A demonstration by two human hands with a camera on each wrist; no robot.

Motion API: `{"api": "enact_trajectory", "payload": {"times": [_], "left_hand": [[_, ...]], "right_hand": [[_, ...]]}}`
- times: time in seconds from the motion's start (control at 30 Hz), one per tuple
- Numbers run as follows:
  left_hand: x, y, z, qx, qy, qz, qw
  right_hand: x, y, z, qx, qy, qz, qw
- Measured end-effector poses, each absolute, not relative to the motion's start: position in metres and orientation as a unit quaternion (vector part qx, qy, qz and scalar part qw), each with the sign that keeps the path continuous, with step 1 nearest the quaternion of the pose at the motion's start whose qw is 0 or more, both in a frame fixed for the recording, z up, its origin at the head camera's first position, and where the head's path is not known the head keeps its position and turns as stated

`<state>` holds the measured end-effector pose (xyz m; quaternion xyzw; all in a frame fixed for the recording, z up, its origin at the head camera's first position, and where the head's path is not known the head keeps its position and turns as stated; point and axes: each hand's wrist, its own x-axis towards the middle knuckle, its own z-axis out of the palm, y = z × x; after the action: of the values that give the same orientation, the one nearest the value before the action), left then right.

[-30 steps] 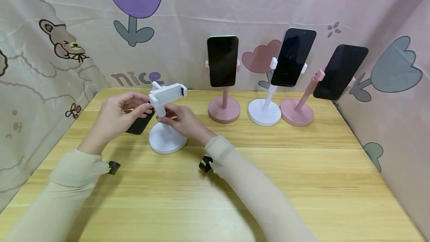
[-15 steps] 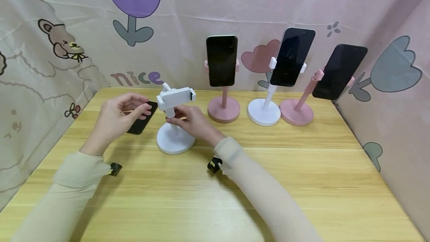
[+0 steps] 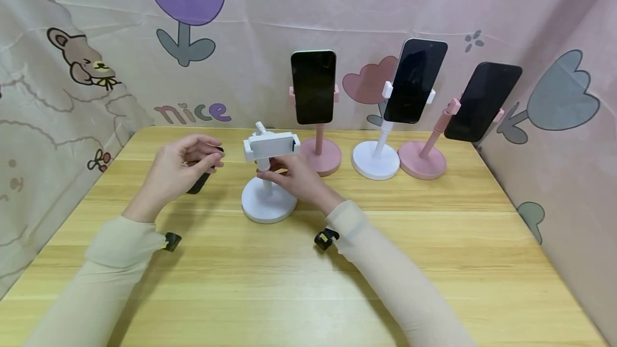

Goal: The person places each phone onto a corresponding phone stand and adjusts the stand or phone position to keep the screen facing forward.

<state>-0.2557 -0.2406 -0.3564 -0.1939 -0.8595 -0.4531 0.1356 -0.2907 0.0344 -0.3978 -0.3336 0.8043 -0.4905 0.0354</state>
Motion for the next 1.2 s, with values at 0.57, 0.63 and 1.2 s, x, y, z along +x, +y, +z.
{"api": "enact_trajectory", "payload": {"times": [0.57,0.63,1.2], "left_hand": [[-0.259,-0.222,-0.369,-0.204,-0.857,-0.463,0.094],[-0.259,-0.220,-0.371,-0.206,-0.856,-0.465,0.092],[-0.259,-0.215,-0.377,-0.190,-0.869,-0.454,0.053]], "right_hand": [[-0.280,0.079,-0.401,-0.278,0.812,-0.510,0.056],[-0.280,0.083,-0.401,-0.284,0.808,-0.514,0.050],[-0.284,0.111,-0.396,-0.322,0.798,-0.509,0.020]]}}
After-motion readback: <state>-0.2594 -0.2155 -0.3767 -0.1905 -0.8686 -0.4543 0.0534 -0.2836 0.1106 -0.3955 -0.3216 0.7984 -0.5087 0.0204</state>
